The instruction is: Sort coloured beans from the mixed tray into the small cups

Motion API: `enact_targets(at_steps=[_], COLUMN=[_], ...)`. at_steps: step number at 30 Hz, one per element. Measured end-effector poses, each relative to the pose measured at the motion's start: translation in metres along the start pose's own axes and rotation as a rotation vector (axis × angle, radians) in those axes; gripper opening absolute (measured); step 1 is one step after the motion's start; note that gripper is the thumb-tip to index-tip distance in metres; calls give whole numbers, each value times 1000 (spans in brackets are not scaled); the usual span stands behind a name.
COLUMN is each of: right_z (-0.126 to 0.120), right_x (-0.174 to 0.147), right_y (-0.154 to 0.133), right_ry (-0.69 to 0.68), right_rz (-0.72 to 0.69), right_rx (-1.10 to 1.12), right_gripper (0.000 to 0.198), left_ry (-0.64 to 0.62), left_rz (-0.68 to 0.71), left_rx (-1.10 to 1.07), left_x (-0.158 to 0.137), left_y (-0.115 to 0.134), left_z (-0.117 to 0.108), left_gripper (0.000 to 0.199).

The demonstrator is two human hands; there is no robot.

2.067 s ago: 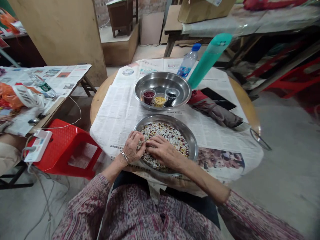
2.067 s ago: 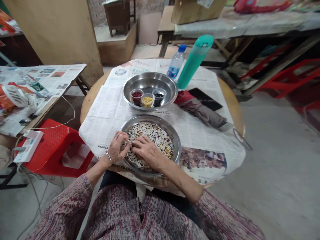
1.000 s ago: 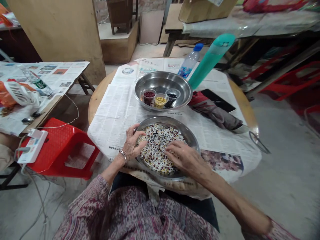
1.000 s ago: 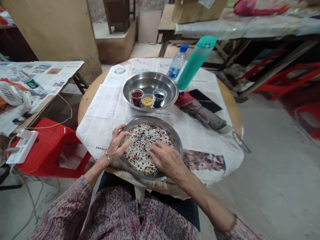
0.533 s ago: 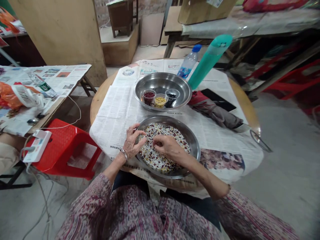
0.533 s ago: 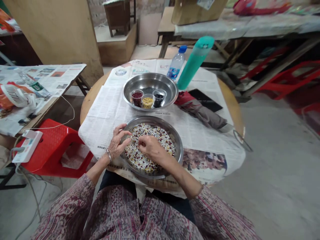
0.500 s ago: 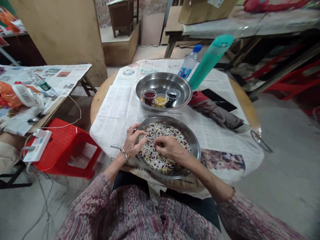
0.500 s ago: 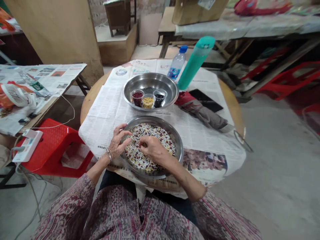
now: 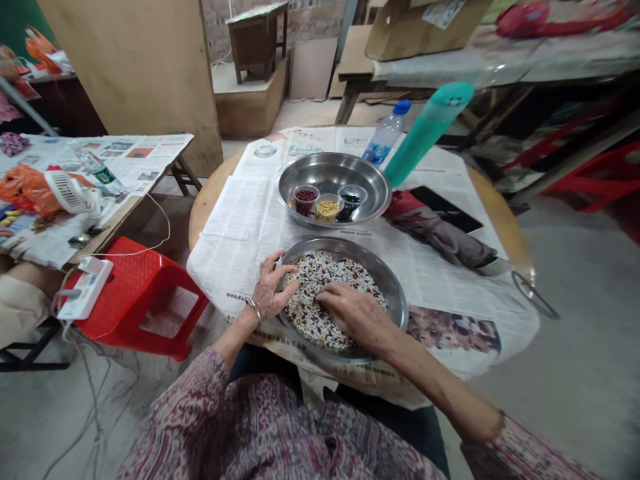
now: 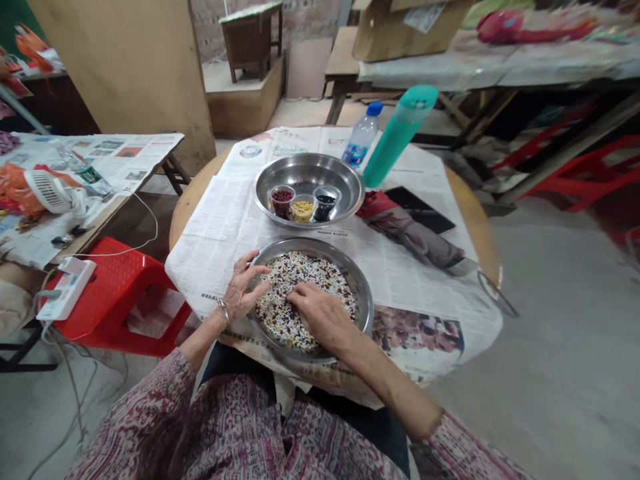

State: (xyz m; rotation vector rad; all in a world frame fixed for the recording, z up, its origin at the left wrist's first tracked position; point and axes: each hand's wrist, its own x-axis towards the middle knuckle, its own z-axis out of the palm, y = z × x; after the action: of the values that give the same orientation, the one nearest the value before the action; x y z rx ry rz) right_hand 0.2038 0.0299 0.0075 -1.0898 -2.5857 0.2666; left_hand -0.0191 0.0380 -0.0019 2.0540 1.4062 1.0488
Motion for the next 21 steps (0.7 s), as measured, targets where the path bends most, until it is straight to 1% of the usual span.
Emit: enact_targets(at_steps=[4, 6, 8, 9, 12, 16, 18, 19, 21], right_z=[-3, -4, -1, 1, 7, 6, 5, 5, 6], right_x=[8, 12, 17, 20, 32, 44, 43, 41, 35], right_y=[25, 26, 21, 17, 7, -3, -12, -17, -27], right_ry=[164, 189, 160, 135, 79, -25, -51, -47, -30], right_rz=[209, 279, 297, 287, 255, 330, 297, 242, 73], right_rx=[-110, -119, -97, -67, 96, 360, 459, 486, 495], right_gripper=[20, 25, 33, 32, 23, 20, 20, 21, 24], left_ry=[4, 10, 11, 11, 16, 40, 47, 46, 41], left_rz=[28, 20, 11, 8, 7, 15, 15, 14, 15], left_rx=[-23, -33, -44, -49, -62, -71, -78, -79, -76], left_x=[0, 0, 1, 1, 1, 0, 0, 0, 0], left_y=[-4, -5, -5, -5, -4, -6, -7, -7, -7], left_z=[2, 2, 2, 2, 2, 2, 2, 2, 2], left_gripper=[26, 25, 26, 26, 25, 22, 22, 22, 22])
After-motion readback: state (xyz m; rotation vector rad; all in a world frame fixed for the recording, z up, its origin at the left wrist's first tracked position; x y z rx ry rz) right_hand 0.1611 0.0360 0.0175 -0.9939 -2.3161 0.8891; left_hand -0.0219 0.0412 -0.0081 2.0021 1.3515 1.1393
